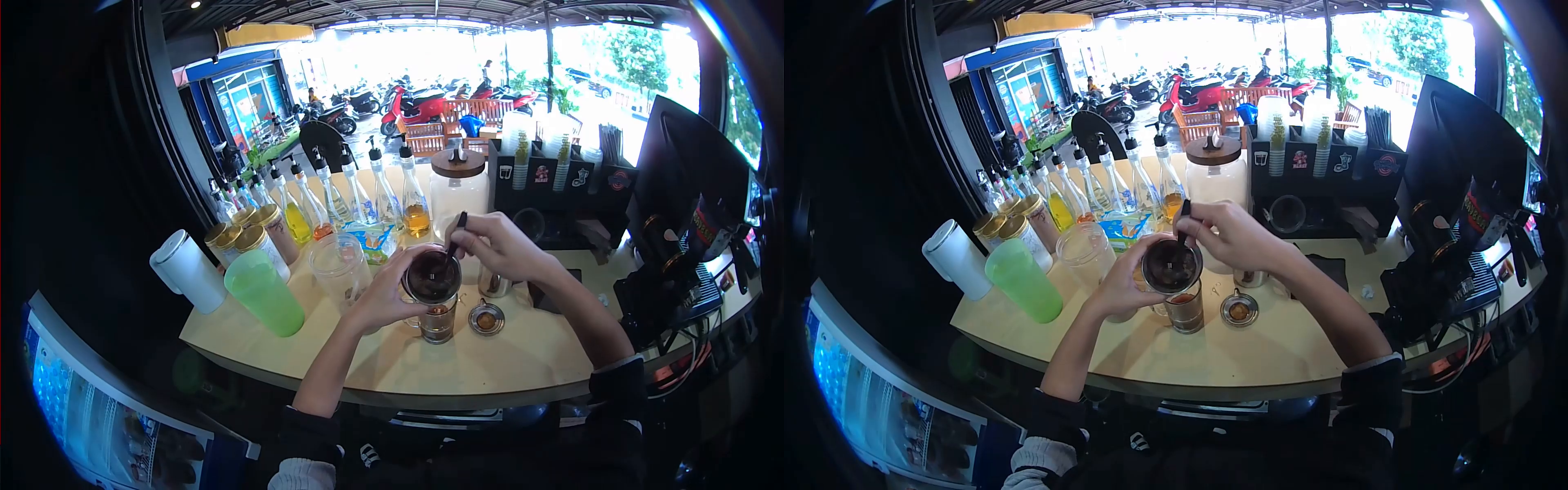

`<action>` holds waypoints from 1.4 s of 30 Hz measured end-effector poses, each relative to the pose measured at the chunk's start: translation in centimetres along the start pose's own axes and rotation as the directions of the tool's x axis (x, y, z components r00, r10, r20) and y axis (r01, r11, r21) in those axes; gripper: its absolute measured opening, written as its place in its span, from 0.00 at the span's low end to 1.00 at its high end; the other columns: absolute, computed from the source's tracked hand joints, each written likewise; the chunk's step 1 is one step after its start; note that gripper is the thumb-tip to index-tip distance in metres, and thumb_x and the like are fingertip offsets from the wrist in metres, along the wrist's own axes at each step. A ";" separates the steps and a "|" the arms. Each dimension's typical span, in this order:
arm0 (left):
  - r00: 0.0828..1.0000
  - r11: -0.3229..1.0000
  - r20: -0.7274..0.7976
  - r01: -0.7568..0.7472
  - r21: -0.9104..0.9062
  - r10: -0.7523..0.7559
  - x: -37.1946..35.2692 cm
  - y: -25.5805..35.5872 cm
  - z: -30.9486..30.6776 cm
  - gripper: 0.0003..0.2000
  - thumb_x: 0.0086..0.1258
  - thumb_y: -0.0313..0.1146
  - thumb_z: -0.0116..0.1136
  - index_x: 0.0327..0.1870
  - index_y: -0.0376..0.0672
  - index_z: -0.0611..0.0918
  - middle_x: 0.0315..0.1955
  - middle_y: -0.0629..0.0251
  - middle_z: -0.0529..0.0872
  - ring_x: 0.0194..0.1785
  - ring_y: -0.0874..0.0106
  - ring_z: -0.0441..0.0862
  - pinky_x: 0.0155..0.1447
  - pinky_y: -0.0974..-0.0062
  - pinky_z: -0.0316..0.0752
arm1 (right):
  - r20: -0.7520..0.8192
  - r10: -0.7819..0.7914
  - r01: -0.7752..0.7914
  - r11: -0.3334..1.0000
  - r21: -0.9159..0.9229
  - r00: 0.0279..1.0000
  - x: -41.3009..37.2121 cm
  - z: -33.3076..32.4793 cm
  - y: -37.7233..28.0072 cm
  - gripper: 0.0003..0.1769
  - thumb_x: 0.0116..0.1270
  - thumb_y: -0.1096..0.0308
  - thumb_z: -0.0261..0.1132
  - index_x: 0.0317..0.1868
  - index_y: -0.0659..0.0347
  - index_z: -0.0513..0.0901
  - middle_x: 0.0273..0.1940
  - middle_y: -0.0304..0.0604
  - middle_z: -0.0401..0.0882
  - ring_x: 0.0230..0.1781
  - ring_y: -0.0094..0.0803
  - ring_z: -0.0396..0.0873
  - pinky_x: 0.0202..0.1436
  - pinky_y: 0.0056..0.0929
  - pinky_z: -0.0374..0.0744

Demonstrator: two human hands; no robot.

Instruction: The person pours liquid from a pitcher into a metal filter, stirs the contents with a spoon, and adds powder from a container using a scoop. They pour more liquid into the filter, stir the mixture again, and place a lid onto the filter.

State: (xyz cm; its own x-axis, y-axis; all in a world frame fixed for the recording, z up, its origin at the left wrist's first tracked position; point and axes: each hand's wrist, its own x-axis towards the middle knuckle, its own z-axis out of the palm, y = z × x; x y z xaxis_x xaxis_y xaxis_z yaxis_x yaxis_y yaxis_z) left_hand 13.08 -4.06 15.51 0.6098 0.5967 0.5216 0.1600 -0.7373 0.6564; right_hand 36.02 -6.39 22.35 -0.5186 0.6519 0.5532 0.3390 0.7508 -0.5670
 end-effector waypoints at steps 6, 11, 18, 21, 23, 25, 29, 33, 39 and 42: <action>0.997 0.994 0.057 0.049 0.101 -0.055 0.3 0.6 -0.8 0.41 0.44 0.31 0.75 0.65 0.47 0.68 0.56 0.60 0.76 0.62 0.62 0.72 0.70 0.63 0.64 | 0.096 -0.024 0.027 0.999 -0.035 0.995 0.2 0.2 0.1 0.12 0.73 0.68 0.54 0.39 0.69 0.81 0.28 0.46 0.83 0.29 0.32 0.83 0.37 0.30 0.78; 0.993 0.977 0.121 -0.019 0.212 -0.007 0.9 0.4 -1.6 0.43 0.42 0.35 0.76 0.65 0.47 0.68 0.53 0.58 0.79 0.60 0.58 0.72 0.68 0.61 0.65 | 0.117 0.041 -0.038 0.999 -0.021 0.992 0.5 -0.1 0.4 0.12 0.73 0.69 0.53 0.39 0.69 0.80 0.28 0.44 0.82 0.30 0.31 0.81 0.38 0.29 0.78; 0.988 0.982 0.151 -0.006 0.191 -0.023 1.3 0.8 -1.4 0.43 0.41 0.37 0.76 0.64 0.46 0.68 0.52 0.57 0.79 0.60 0.57 0.72 0.67 0.62 0.66 | 0.120 0.022 -0.024 1.000 0.013 0.992 1.1 -0.5 -0.8 0.12 0.72 0.67 0.55 0.38 0.68 0.80 0.28 0.49 0.82 0.30 0.41 0.81 0.37 0.36 0.77; 0.986 0.982 0.153 0.036 0.187 -0.065 1.1 0.6 -1.3 0.43 0.41 0.35 0.77 0.64 0.46 0.69 0.53 0.57 0.78 0.60 0.59 0.73 0.67 0.63 0.67 | 0.157 -0.013 0.022 0.998 -0.058 0.988 0.8 -0.4 -0.4 0.12 0.73 0.69 0.54 0.38 0.69 0.79 0.29 0.46 0.81 0.30 0.32 0.80 0.38 0.30 0.78; 0.994 0.999 0.104 0.030 0.014 -0.031 0.8 0.0 -1.0 0.43 0.41 0.33 0.78 0.64 0.45 0.69 0.54 0.58 0.78 0.61 0.63 0.74 0.68 0.66 0.67 | 0.098 0.000 0.002 1.000 -0.022 0.995 0.4 -0.7 0.2 0.12 0.74 0.70 0.52 0.40 0.69 0.79 0.31 0.41 0.82 0.33 0.22 0.79 0.40 0.24 0.79; 0.997 0.999 0.074 0.034 0.000 -0.034 0.5 -0.2 -0.8 0.43 0.42 0.32 0.78 0.64 0.45 0.69 0.54 0.60 0.78 0.61 0.65 0.75 0.68 0.67 0.68 | 0.068 0.018 -0.021 0.999 0.043 0.998 -0.1 -0.5 0.4 0.12 0.74 0.70 0.53 0.41 0.69 0.79 0.31 0.42 0.82 0.32 0.25 0.80 0.39 0.27 0.78; 0.992 0.981 0.021 0.124 -0.152 -0.123 0.4 -0.2 -0.4 0.43 0.43 0.33 0.80 0.65 0.41 0.69 0.59 0.61 0.75 0.64 0.70 0.73 0.70 0.70 0.65 | -0.105 0.080 -0.054 0.971 0.232 0.991 -1.3 0.0 0.3 0.12 0.75 0.69 0.52 0.44 0.70 0.79 0.30 0.40 0.81 0.34 0.22 0.80 0.37 0.24 0.76; 0.979 0.972 -0.054 0.189 -0.136 -0.198 0.0 0.3 0.4 0.45 0.42 0.34 0.81 0.65 0.40 0.68 0.59 0.61 0.76 0.64 0.70 0.73 0.70 0.70 0.65 | -0.302 0.160 -0.020 0.908 0.418 0.940 -1.9 -0.2 1.8 0.12 0.76 0.69 0.52 0.46 0.70 0.78 0.31 0.39 0.80 0.35 0.21 0.82 0.34 0.17 0.74; 0.956 0.962 -0.118 0.261 -0.081 -0.270 -0.9 -0.3 1.3 0.45 0.43 0.37 0.81 0.65 0.40 0.69 0.58 0.60 0.77 0.63 0.68 0.74 0.70 0.69 0.65 | -0.362 0.247 -0.050 0.879 0.475 0.899 -3.1 0.6 1.8 0.11 0.76 0.68 0.54 0.43 0.69 0.77 0.30 0.38 0.79 0.35 0.23 0.84 0.32 0.15 0.73; 0.960 0.968 -0.130 0.249 -0.015 -0.248 -1.2 -1.2 2.0 0.44 0.44 0.39 0.81 0.64 0.40 0.69 0.58 0.60 0.77 0.63 0.67 0.74 0.69 0.68 0.66 | -0.390 0.244 -0.043 0.889 0.457 0.888 -3.7 1.7 1.8 0.10 0.75 0.68 0.55 0.42 0.67 0.77 0.30 0.39 0.81 0.34 0.22 0.83 0.32 0.16 0.74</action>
State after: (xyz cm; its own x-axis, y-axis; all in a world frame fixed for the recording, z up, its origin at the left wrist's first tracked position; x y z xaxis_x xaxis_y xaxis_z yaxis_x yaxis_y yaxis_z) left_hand 13.71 -4.49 13.04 0.4450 0.7970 0.4083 0.2948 -0.5609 0.7736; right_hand 37.16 -7.65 18.23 -0.0719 0.8034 0.5910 -0.0347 0.5902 -0.8065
